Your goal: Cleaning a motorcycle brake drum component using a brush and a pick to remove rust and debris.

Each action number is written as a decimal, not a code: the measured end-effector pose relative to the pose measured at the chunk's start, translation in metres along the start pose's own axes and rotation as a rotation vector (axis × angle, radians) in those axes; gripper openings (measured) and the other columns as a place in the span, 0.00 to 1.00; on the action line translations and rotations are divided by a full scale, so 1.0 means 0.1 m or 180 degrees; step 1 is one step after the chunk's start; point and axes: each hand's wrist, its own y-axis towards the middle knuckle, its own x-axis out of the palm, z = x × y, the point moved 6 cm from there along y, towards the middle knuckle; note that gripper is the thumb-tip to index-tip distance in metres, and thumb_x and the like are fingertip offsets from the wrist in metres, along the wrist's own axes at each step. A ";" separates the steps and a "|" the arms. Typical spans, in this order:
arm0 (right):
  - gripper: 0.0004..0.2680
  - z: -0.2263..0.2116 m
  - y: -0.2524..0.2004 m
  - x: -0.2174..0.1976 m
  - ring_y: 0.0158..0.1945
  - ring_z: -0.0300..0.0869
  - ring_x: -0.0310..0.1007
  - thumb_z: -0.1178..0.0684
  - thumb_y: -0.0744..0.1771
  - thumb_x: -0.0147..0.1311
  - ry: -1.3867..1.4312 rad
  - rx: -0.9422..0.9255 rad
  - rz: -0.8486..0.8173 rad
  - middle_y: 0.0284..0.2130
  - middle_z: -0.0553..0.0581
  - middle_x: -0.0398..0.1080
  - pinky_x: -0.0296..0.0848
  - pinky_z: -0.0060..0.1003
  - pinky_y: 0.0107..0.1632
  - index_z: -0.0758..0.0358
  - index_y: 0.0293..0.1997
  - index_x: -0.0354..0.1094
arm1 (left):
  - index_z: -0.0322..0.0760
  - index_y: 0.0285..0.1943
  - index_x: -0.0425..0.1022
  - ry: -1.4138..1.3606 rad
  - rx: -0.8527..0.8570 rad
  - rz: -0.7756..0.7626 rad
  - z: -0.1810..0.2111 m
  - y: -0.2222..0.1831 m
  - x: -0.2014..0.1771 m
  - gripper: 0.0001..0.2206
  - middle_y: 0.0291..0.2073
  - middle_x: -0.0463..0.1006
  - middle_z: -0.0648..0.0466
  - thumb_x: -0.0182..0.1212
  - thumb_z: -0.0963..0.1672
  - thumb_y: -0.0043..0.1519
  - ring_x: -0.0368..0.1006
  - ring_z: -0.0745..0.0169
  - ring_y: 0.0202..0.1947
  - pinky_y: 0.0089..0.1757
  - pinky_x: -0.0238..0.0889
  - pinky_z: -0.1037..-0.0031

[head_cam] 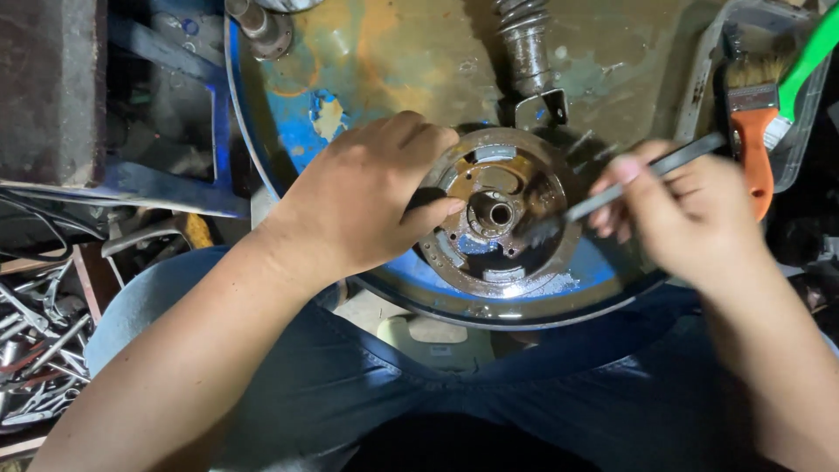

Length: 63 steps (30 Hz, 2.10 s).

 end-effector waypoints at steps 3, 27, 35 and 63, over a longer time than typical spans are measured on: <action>0.16 0.08 0.03 -0.13 0.30 0.43 0.83 0.54 0.87 0.48 -0.0025 0.0450 0.0695 0.32 0.62 0.82 0.81 0.33 0.37 0.71 0.52 0.79 | 0.32 0.77 0.77 -0.0009 0.0068 0.0084 0.02 -0.01 0.03 0.29 0.59 0.83 0.42 0.76 0.55 0.77 0.81 0.34 0.57 0.55 0.77 0.47; 0.13 -0.43 0.78 0.04 0.36 0.46 0.82 0.54 0.87 0.55 -0.1596 -0.1426 0.0354 0.29 0.47 0.76 0.76 0.47 0.46 0.58 0.50 0.79 | 0.30 0.65 0.79 0.0244 -0.0047 0.0514 0.06 0.08 0.13 0.27 0.47 0.83 0.44 0.88 0.52 0.71 0.83 0.38 0.43 0.42 0.80 0.52; 0.11 -0.41 0.92 0.08 0.37 0.56 0.84 0.50 0.88 0.57 -0.2170 -0.1448 0.0269 0.34 0.52 0.79 0.76 0.54 0.42 0.54 0.54 0.79 | 0.27 0.74 0.79 0.0070 -0.0111 0.0477 0.02 0.10 0.14 0.28 0.55 0.87 0.40 0.81 0.52 0.75 0.87 0.34 0.51 0.43 0.84 0.50; 0.21 -0.46 0.86 0.20 0.40 0.50 0.91 0.35 0.83 0.43 -0.1892 0.0196 -0.0838 0.33 0.51 0.87 0.85 0.51 0.51 0.51 0.47 0.84 | 0.31 0.61 0.79 0.0027 -0.0345 0.0223 0.00 0.09 0.18 0.21 0.43 0.82 0.44 0.81 0.52 0.76 0.80 0.36 0.40 0.37 0.77 0.49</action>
